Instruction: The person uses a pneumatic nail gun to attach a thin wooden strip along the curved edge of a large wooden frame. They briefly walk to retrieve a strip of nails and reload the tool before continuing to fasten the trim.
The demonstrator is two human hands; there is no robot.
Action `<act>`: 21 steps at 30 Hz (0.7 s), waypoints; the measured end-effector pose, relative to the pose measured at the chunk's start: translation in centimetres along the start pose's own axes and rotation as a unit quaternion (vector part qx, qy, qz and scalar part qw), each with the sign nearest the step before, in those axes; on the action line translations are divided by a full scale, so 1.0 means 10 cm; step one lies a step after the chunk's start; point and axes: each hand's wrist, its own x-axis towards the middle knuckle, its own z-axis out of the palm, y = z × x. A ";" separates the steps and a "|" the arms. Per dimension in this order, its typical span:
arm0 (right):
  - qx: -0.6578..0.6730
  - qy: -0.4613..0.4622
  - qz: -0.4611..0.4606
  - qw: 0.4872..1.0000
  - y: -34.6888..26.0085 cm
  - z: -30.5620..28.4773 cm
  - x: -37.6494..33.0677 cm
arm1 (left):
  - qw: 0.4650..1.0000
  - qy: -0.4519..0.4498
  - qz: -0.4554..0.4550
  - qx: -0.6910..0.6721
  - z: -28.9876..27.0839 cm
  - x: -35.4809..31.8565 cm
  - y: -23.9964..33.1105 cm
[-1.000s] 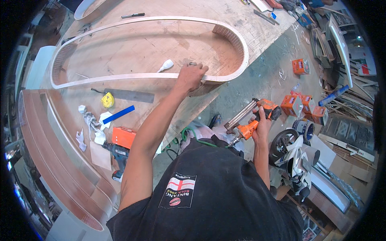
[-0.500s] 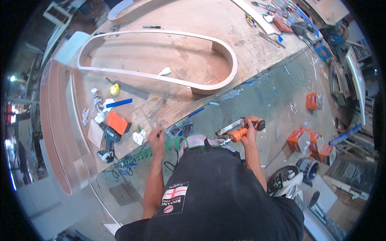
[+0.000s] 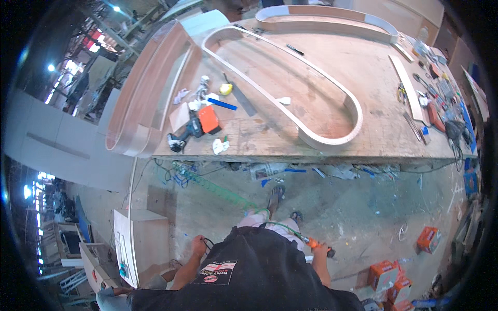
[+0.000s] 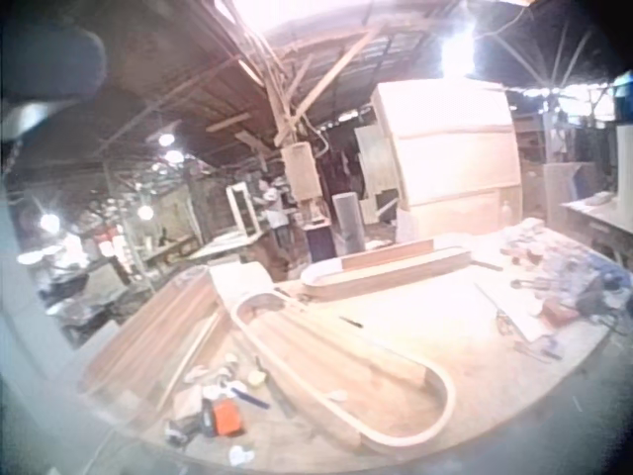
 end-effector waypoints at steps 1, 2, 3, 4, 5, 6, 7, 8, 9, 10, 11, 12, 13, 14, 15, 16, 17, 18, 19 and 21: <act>-0.005 0.013 0.002 1.000 -0.01 -0.12 0.23 | 1.000 0.011 -0.018 -0.006 -0.06 -0.11 0.03; -0.006 0.028 -0.005 1.000 -0.07 -0.14 0.18 | 0.999 0.018 -0.022 -0.017 -0.01 0.03 0.12; -0.035 0.024 -0.027 0.999 -0.12 -0.14 0.14 | 0.998 0.025 -0.040 -0.029 0.04 0.02 0.16; -0.065 0.018 -0.040 0.997 -0.14 -0.16 0.11 | 0.997 0.007 -0.054 -0.047 0.06 0.09 0.18; -0.100 0.006 -0.052 0.994 -0.11 -0.16 0.10 | 0.995 -0.006 -0.071 -0.063 0.05 0.18 0.16; -0.138 -0.004 -0.060 0.989 -0.07 -0.17 0.10 | 0.998 0.012 -0.049 -0.049 0.08 0.27 0.17; -0.177 -0.016 -0.077 0.981 -0.07 -0.19 0.11 | 0.999 0.027 -0.025 -0.036 0.14 0.38 0.24; -0.186 -0.049 -0.102 0.976 -0.01 -0.07 0.21 | 0.999 0.032 0.024 -0.026 0.09 0.81 0.53; -0.266 -0.062 -0.143 0.951 -0.08 -0.19 0.30 | 0.999 0.024 0.013 -0.020 0.18 0.71 0.54; -0.347 -0.095 -0.213 0.908 -0.07 -0.24 0.45 | 0.998 0.018 0.033 -0.054 0.14 0.89 0.76; -0.605 -0.143 -0.488 0.613 -0.09 -0.54 0.54 | 0.995 0.012 0.028 -0.094 0.13 0.84 0.84; -0.376 -0.116 -0.246 0.886 -0.13 -0.15 0.45 | 0.995 0.002 0.042 -0.091 0.10 1.07 1.02; -0.272 -0.088 -0.180 0.941 -0.10 0.17 0.16 | 0.994 -0.008 0.057 -0.092 0.12 1.28 1.15; -0.238 -0.075 -0.167 0.954 -0.07 0.35 -0.08 | 0.992 -0.029 0.053 -0.113 0.10 1.42 1.25; -0.207 -0.070 -0.166 0.962 -0.05 0.50 -0.28 | 0.988 -0.052 0.055 -0.133 0.05 1.58 1.36; -0.197 -0.066 -0.176 0.962 0.01 0.62 -0.50 | 0.984 -0.074 0.047 -0.155 0.02 1.63 1.32; -0.196 -0.055 -0.163 0.965 0.04 0.69 -0.67 | 0.984 -0.064 0.049 -0.160 0.02 1.68 1.17; -0.238 -0.071 -0.168 0.954 0.13 0.72 -0.72 | 0.984 -0.053 0.049 -0.161 0.04 1.76 0.96; -0.277 -0.086 -0.175 0.941 0.22 0.75 -0.76 | 0.984 -0.043 0.051 -0.163 0.07 1.85 0.75; -0.389 -0.133 -0.221 0.884 0.43 0.79 -0.75 | 0.988 -0.062 0.025 -0.141 0.18 2.01 0.09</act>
